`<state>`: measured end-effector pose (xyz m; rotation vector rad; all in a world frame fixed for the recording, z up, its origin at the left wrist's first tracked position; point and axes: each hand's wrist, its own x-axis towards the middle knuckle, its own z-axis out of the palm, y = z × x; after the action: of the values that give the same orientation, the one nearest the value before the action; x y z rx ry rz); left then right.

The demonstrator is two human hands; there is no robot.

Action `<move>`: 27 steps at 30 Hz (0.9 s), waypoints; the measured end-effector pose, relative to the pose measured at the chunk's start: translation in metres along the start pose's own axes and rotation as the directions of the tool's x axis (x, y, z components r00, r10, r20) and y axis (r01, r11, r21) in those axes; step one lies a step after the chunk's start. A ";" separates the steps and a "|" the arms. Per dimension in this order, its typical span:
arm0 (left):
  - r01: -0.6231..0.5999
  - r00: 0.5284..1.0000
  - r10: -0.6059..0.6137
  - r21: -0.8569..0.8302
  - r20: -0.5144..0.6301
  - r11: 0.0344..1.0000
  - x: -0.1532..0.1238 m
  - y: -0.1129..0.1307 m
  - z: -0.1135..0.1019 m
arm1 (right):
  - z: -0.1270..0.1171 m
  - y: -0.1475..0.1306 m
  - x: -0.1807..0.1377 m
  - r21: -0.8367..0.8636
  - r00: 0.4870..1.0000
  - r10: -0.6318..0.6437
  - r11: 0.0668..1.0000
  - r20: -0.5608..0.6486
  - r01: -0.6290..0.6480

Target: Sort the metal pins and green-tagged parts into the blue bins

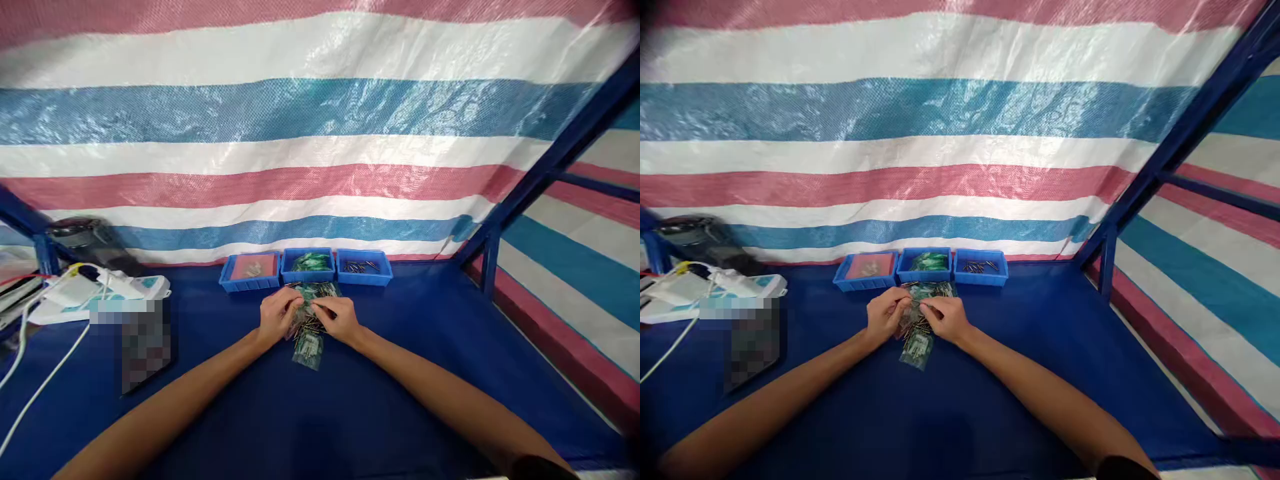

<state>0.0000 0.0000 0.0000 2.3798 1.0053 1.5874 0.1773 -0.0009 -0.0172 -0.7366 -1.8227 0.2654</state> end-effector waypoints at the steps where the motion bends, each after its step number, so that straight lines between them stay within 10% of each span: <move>1: -0.006 1.000 0.006 0.011 -0.002 1.000 0.000 0.000 0.001 | 0.000 0.000 0.000 -0.001 1.000 0.011 1.000 -0.006 -0.012; 27: 0.028 0.998 -0.027 -0.019 0.048 0.999 -0.001 -0.004 0.004 | -0.002 -0.002 0.002 -0.024 0.989 0.109 0.994 0.105 -0.107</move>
<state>0.0010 0.0037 -0.0041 2.3689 1.0035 1.5170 0.1778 -0.0010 -0.0139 -0.8495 -1.8901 0.3646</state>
